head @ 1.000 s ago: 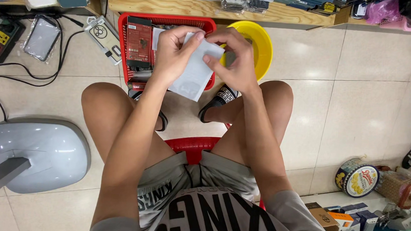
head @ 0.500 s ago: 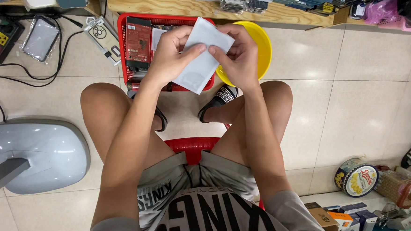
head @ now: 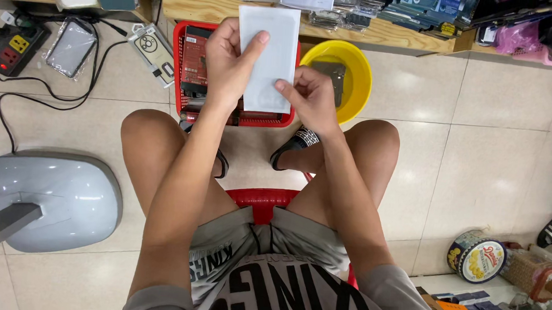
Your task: The person peels a backing off a screen protector, aligns it with the screen of a mobile phone, and smooths it down by hand.
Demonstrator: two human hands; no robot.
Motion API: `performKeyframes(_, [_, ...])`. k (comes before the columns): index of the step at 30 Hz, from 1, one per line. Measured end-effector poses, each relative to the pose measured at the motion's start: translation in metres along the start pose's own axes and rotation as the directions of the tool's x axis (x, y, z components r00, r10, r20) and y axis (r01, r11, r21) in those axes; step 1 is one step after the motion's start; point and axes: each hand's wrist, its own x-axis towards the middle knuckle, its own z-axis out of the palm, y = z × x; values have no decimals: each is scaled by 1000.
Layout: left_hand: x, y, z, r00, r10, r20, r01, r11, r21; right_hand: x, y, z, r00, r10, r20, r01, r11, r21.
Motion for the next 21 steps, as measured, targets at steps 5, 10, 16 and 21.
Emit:
performKeyframes(5, [1, 13, -11, 983, 26, -182, -9, 995, 95, -5, 1, 17, 998, 27, 65, -22, 997, -75])
performKeyframes(10, [1, 10, -27, 967, 104, -234, -63, 983, 174, 1, 30, 24, 989, 137, 55, -136, 991, -22])
performKeyframes(16, [-4, 13, -28, 981, -124, -152, 169, 927, 334, 32, 132, 29, 873, 468, -136, -465, 884, 60])
performKeyframes(21, [-25, -3, 7, 963, -159, 219, 79, 939, 334, 96, 207, 53, 816, 568, -112, -578, 810, -104])
